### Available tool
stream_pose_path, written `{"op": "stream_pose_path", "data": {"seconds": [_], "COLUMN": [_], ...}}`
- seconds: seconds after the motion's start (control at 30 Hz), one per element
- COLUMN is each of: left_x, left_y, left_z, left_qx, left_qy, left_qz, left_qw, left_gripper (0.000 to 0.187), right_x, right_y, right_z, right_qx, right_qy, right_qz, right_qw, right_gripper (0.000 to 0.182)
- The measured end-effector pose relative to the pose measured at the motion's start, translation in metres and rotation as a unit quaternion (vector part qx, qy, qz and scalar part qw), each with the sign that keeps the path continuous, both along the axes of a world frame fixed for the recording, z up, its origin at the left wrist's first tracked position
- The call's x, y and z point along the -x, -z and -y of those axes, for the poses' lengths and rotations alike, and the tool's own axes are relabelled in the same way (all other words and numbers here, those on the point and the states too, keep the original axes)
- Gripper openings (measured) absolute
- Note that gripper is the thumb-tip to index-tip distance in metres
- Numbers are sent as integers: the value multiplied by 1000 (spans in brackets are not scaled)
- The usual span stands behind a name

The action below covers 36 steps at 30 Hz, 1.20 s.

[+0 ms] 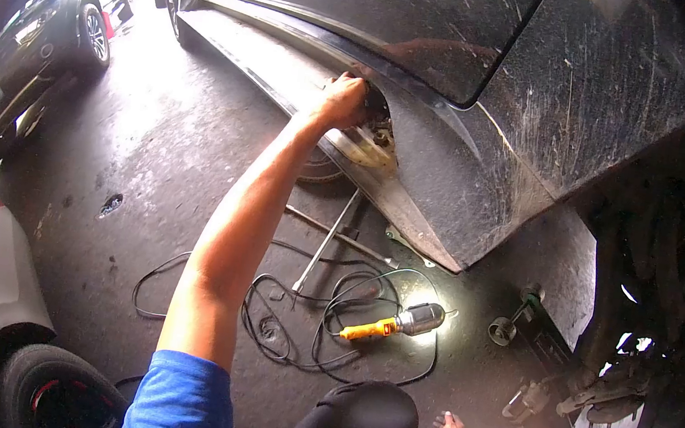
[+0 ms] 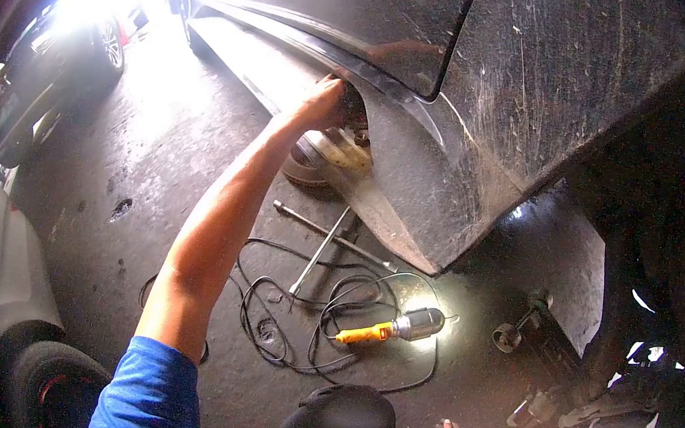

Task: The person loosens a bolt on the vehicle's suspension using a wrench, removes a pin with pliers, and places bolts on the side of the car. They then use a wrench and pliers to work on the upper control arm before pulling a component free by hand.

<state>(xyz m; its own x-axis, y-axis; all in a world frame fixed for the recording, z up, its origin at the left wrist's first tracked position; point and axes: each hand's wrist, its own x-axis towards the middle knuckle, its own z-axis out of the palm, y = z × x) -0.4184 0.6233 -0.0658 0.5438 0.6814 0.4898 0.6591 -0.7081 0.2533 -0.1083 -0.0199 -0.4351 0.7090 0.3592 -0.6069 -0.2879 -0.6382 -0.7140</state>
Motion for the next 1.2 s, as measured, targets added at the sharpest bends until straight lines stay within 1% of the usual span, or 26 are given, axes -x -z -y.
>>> {"op": "stream_pose_path", "data": {"seconds": [0.1, 0.2, 0.3, 0.4, 0.5, 0.53, 0.63, 0.7, 0.83, 0.93, 1.03, 1.07, 1.17, 1.2], "left_x": [0, 0, 7, 23, 32, 32, 29, 21, 6, 17, 29, 35, 43, 45], "left_y": [-1, -2, -15, -6, -7, -10, 10, 10, 10, 10, 4, 6, 9, 15], "left_z": [0, 0, 13, 6, 1, 9, -14, -14, -15, -12, 2, -5, -6, -7], "left_qx": [-8, -12, 87, -30, -43, -34, -133, -133, -119, -164, -65, -118, 10, 56], "left_qy": [-3, 50, 68, 12, 58, 58, 53, 45, 33, 34, 16, 17, -27, 9], "left_qz": [-32, 1, -2, 65, 31, 34, -23, -61, -125, -74, 76, 16, 88, 180], "left_qw": [999, 999, 994, 997, 997, 997, 989, 988, 985, 983, 995, 993, 996, 982], "left_gripper": [27, 27, 27, 27, 27, 23, 21, 15, 12, 14, 17, 19, 18, 17], "right_x": [1, 3, 1, -2, -4, -4, -2, 1, 3, 0, -1, -2, -3, -3], "right_y": [-1, -2, -2, 0, -3, -3, -3, 0, 5, 7, 9, 9, 12, 11], "right_z": [-6, -7, -3, 3, 8, 9, 5, 1, -2, 2, 13, 14, 17, 15], "right_qx": [7, 8, 11, 24, 13, 17, 22, 18, 18, 9, 7, 12, 22, 23], "right_qy": [-31, -28, -24, -14, -6, -5, -5, -8, -17, -14, -10, -6, -11, -14], "right_qz": [-13, -10, -12, -11, -15, -13, -11, -15, -22, -25, -24, -26, -29, -29], "right_qw": [999, 1000, 1000, 1000, 1000, 1000, 1000, 1000, 999, 1000, 1000, 1000, 999, 999], "right_gripper": [27, 27, 27, 28, 27, 27, 26, 26, 26, 27, 27, 26, 25, 25]}}
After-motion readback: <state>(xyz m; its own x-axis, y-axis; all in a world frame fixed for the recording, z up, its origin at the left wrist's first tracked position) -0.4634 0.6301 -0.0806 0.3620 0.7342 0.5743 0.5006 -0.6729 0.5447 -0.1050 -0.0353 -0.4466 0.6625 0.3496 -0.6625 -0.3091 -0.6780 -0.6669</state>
